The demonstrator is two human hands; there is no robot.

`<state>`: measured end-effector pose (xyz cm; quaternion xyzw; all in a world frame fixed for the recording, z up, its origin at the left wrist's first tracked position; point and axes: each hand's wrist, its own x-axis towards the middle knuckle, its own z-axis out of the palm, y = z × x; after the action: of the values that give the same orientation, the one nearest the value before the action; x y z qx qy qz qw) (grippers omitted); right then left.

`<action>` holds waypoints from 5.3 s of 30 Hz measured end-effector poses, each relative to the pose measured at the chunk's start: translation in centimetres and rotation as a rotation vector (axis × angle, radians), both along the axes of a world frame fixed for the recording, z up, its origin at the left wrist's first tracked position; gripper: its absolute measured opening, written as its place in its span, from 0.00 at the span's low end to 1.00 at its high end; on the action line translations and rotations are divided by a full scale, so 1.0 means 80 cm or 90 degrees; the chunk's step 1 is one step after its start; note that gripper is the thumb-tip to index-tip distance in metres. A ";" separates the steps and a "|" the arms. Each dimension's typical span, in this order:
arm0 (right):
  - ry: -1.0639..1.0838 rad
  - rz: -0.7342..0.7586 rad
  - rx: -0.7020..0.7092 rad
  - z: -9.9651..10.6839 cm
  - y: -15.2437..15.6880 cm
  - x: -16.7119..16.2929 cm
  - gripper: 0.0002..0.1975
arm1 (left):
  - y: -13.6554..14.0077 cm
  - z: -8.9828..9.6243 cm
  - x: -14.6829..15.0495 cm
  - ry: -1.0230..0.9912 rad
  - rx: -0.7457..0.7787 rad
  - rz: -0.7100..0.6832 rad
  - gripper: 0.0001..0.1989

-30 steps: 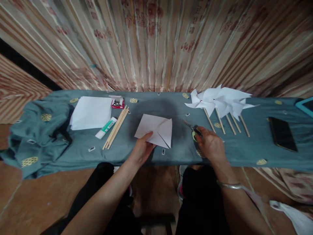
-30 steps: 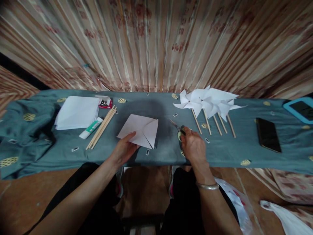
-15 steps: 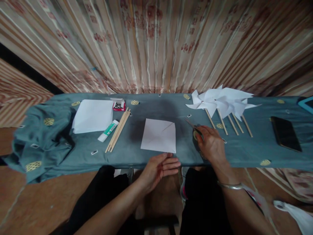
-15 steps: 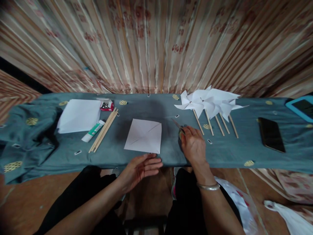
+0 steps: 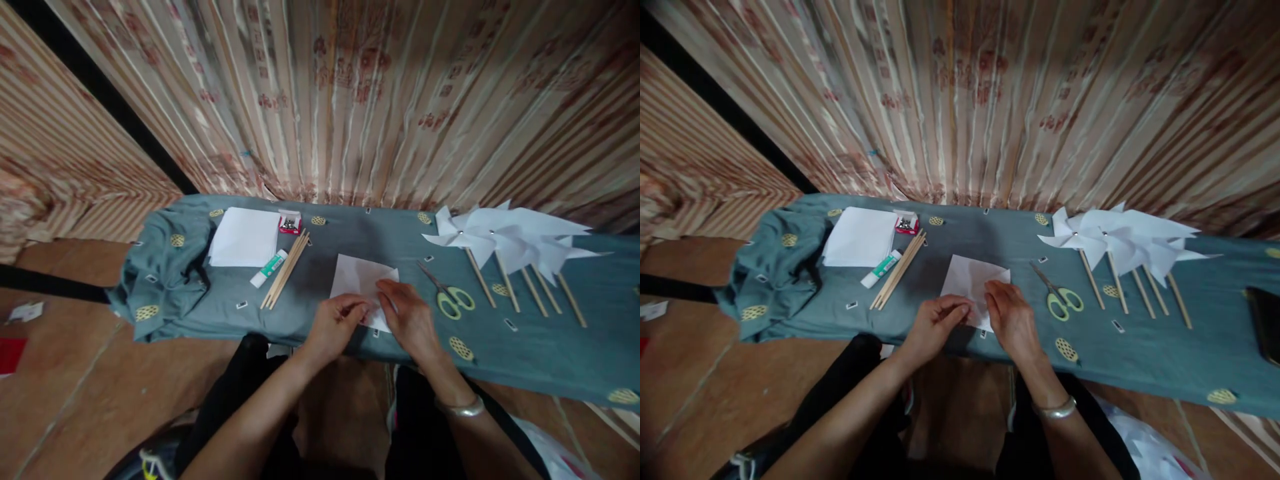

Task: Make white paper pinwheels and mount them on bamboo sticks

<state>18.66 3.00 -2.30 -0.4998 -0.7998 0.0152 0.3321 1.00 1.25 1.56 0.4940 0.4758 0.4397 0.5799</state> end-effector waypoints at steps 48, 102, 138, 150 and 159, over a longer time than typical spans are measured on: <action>0.997 0.100 -0.660 0.045 -0.006 -0.064 0.16 | 0.010 0.023 -0.035 -0.393 -0.206 0.149 0.21; 1.158 0.026 -0.618 0.043 0.005 0.020 0.14 | 0.032 -0.002 -0.036 0.030 0.019 0.079 0.26; 0.403 -0.108 -0.304 0.028 0.015 -0.008 0.10 | 0.023 -0.051 -0.007 0.594 0.398 -0.233 0.23; 0.509 -0.108 -0.374 0.028 0.019 -0.010 0.09 | 0.025 -0.054 -0.006 0.587 0.388 -0.235 0.21; 0.350 -0.074 -0.346 0.027 0.008 -0.004 0.14 | 0.024 -0.054 -0.006 0.565 0.369 -0.230 0.20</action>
<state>18.36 3.63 -0.10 -0.5911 -0.6183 0.3411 0.3897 0.48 3.19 -2.78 0.8445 0.4417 0.1959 0.2310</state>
